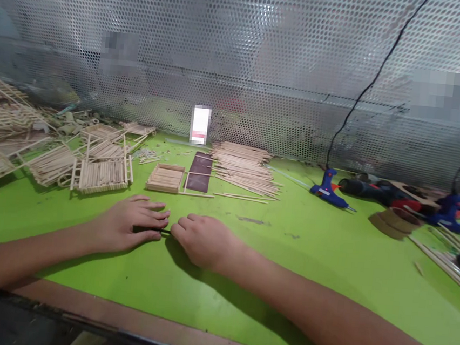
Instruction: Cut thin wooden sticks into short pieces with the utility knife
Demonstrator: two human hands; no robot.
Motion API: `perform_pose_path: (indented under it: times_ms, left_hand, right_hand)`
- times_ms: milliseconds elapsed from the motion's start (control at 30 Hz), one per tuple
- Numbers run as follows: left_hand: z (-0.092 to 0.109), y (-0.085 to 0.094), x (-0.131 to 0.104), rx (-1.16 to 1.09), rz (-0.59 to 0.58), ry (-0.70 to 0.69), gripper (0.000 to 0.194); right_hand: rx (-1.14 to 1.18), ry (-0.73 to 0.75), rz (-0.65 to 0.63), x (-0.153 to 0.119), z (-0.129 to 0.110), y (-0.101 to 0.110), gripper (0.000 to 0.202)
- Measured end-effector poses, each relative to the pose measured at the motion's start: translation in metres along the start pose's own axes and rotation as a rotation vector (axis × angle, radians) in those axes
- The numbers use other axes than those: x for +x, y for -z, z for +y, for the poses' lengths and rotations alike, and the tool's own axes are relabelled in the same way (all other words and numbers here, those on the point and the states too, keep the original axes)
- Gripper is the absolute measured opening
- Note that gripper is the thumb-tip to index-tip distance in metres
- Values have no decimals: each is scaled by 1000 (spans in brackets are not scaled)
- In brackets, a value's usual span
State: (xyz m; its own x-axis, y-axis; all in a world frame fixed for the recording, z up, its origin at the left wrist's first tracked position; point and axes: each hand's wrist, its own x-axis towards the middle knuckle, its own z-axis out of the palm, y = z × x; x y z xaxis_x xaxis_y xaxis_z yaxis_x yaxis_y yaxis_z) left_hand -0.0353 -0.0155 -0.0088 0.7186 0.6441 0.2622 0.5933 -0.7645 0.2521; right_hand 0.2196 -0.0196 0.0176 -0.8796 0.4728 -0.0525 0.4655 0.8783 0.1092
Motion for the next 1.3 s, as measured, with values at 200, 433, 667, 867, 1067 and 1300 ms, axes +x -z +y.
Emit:
perform_pose_path:
  times_ms: [200,433,667,867,1067,1300]
  left_hand:
    - [5,-1,-3,-13,123,-78,27]
    - [-4,6,-14,-57,57,-8,24]
    - [-13,8,-19,14,90,20,28]
    - [-15,30,13,67,147,-179,42]
    - [14,32,53,-10,157,-264,45]
    - [20,7,54,-74,256,-317,60]
  right_hand:
    - [31,-9,2,0,0,0,18]
    - [55,12,26,14,-7,4,16]
    - [43,31,82,19,-9,8,15]
    - [167,-107,103,-4,5,42,22]
    - [555,-129,362,-34,17,60,23]
    - [1077,-298,376,-30,19,30,29]
